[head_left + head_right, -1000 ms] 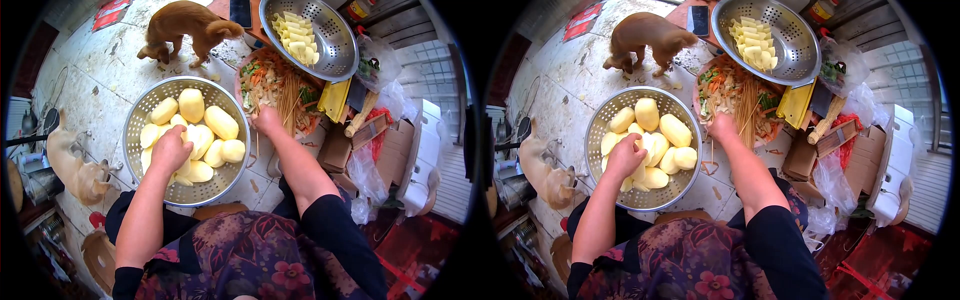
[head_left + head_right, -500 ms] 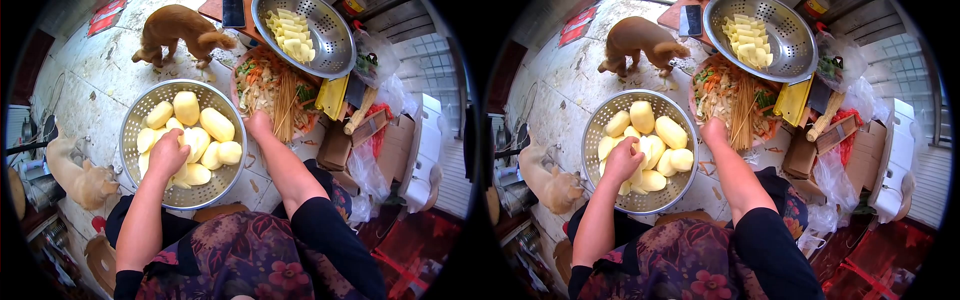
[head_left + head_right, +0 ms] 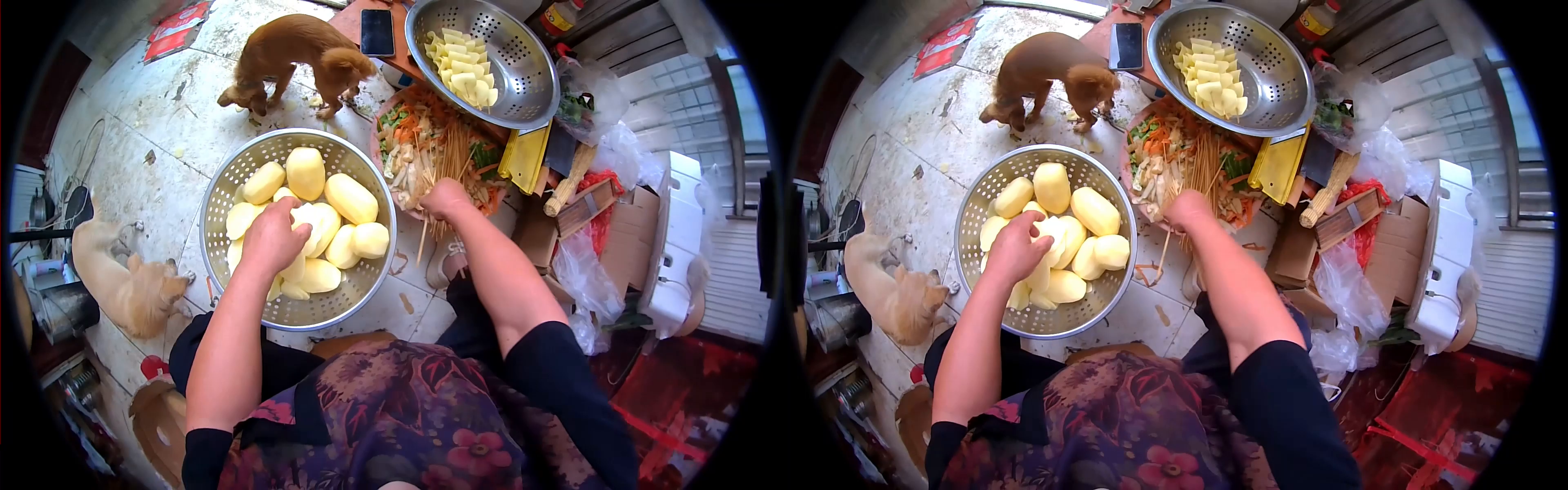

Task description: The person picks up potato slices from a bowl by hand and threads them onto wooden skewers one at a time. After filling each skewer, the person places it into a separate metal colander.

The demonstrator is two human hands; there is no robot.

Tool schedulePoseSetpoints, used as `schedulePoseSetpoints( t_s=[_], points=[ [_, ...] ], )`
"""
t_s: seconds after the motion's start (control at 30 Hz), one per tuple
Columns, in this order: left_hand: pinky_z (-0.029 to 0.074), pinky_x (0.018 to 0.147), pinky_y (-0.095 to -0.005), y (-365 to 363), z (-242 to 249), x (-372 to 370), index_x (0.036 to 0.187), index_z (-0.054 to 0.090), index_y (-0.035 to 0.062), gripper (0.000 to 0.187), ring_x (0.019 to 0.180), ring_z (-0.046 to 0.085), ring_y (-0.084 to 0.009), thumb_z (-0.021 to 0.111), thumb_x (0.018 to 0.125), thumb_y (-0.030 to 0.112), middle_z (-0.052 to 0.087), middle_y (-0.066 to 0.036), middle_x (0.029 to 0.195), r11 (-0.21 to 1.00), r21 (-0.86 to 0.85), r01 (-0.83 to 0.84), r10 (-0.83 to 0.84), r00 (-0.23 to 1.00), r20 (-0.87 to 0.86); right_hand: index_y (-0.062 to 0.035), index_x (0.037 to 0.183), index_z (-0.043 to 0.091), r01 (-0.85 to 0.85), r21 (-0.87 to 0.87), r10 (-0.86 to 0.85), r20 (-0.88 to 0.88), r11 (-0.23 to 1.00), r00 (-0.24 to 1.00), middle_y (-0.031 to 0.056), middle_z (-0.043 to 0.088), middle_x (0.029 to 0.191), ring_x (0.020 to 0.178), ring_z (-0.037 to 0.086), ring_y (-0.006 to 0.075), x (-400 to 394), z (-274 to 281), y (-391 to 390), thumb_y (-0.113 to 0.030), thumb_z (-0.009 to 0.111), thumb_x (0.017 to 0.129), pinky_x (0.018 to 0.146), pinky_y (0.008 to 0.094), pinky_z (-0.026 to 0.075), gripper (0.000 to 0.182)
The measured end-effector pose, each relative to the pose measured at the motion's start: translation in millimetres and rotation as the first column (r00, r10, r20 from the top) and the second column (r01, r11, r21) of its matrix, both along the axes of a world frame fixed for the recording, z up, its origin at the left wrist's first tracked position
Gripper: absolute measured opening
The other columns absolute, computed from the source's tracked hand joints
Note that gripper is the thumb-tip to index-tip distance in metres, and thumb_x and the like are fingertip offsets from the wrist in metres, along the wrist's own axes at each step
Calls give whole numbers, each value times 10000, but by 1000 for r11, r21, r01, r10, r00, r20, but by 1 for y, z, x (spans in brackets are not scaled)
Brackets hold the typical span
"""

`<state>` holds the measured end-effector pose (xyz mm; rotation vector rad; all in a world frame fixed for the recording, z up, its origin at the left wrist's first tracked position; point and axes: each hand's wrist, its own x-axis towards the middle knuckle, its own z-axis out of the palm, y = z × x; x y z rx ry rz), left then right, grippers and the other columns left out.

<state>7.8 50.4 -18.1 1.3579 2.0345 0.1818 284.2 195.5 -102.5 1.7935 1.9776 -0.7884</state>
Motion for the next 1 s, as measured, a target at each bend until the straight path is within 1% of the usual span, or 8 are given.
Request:
schedulePoseSetpoints(
  t_s=[0.17, 0.23, 0.3, 0.4, 0.5, 0.7, 0.87, 1.0],
  points=[
    [486, 826, -377, -7, 9, 0, 1128, 586, 60, 400, 921, 616, -283, 662, 777, 237, 635, -139, 993, 985, 162, -54, 27, 986, 162, 57, 785, 665, 44, -53, -48, -74, 998, 996, 223, 641, 745, 689, 631, 346, 9, 71, -15, -330, 619, 725, 673, 402, 492, 394],
    [486, 819, -371, -13, 9, 2, 1117, 591, 56, 392, 913, 617, -275, 665, 779, 242, 636, -136, 990, 974, 211, -78, 31, 976, 214, 69, 783, 652, -58, 119, 76, -156, 991, 985, 211, 632, 708, 656, 624, 325, 12, 86, -27, -305, 621, 732, 652, 393, 489, 379],
    [490, 812, -369, -17, 14, 6, 1117, 593, 59, 391, 900, 621, -276, 666, 779, 243, 639, -133, 977, 972, 231, -37, -24, 967, 254, 40, 866, 672, 10, 73, 5, -199, 997, 980, 266, 637, 843, 799, 627, 393, 21, 78, -33, -347, 618, 742, 724, 414, 496, 410],
    [495, 798, -371, -24, 15, 7, 1105, 601, 60, 382, 880, 626, -279, 668, 778, 246, 644, -132, 959, 972, 234, -12, -50, 965, 256, 36, 846, 675, 123, 106, -93, -248, 987, 964, 222, 647, 769, 703, 635, 333, 25, 75, -47, -294, 626, 746, 665, 391, 493, 347],
    [498, 791, -359, -29, 9, 3, 1112, 604, 54, 396, 873, 631, -270, 676, 781, 261, 647, -134, 961, 976, 217, -6, -49, 968, 246, 16, 833, 663, 285, -123, -308, -487, 951, 817, 118, 619, 684, 595, 583, 210, 12, 90, -68, -252, 639, 755, 576, 335, 464, 280],
    [491, 600, -239, -28, 19, 5, 1261, 489, -7, 479, 649, 580, -107, 561, 908, 310, 605, -89, 942, 900, -62, -432, 297, 502, 812, -45, 833, 622, 10, -322, -244, -695, 947, 676, -14, 561, 688, 608, 498, 78, -40, 116, -103, -176, 618, 823, 541, 256, 408, 131],
    [499, 563, -250, -31, 12, -3, 1124, 532, 30, 351, 588, 575, -111, 535, 931, 324, 598, -72, 876, 816, -220, -534, 395, 238, 887, -26, 880, 628, -323, -230, 19, -789, 918, 614, 23, 580, 717, 687, 535, 108, -69, 115, -127, -168, 572, 861, 648, 276, 452, 154],
    [491, 527, -251, -32, 16, -7, 1013, 556, 53, 215, 547, 567, -114, 502, 944, 249, 581, -42, 772, 789, -272, -551, 434, 187, 881, -16, 909, 643, -170, -247, -83, -764, 954, 640, 20, 562, 688, 658, 532, 108, -86, 119, -121, -183, 540, 868, 628, 271, 447, 200]
  ],
)
